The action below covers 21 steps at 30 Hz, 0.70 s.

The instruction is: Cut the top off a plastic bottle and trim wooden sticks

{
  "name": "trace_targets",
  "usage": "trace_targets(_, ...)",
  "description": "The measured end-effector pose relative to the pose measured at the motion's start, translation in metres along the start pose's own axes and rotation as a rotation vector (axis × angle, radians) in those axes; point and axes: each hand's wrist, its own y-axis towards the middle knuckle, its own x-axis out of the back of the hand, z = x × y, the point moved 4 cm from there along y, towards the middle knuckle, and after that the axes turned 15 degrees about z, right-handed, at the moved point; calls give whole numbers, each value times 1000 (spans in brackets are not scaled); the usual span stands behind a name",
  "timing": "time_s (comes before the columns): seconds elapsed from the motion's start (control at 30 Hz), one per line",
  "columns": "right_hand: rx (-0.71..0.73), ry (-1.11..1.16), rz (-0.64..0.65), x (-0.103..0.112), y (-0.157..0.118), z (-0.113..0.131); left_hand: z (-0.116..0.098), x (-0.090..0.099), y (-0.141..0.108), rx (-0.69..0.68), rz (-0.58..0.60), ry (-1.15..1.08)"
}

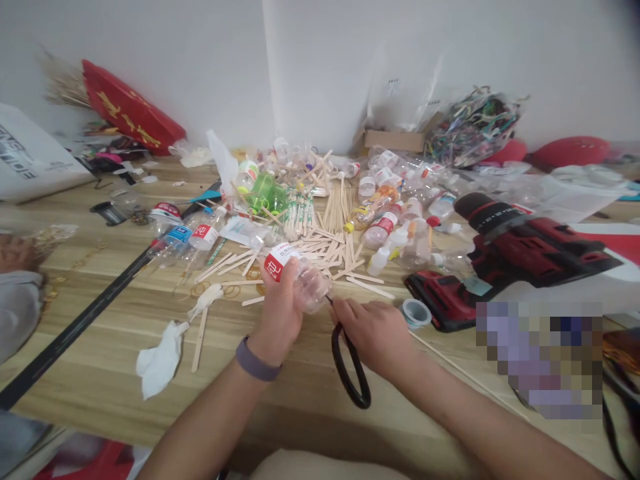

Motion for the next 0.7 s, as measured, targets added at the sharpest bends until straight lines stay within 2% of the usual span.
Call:
trace_targets(0.07,-8,-19,-8,4,3,-3,-2,0,0,-122,-62,59)
trace_targets(0.13,-27,58,26,1,6,-10,0,0,1,-117,-74,75)
trace_targets(0.3,-77,527,177,-29,9,-24,3,0,5,15,16,21)
trace_targets(0.47,10,844,188,-61,3,-22,10,-5,8,215,134,-68)
trace_targets(0.6,16,835,193,-68,1,-21,16,-3,8,294,175,-163)
trace_targets(0.7,-36,628,166,-54,-2,-18,16,-1,7,304,162,-143)
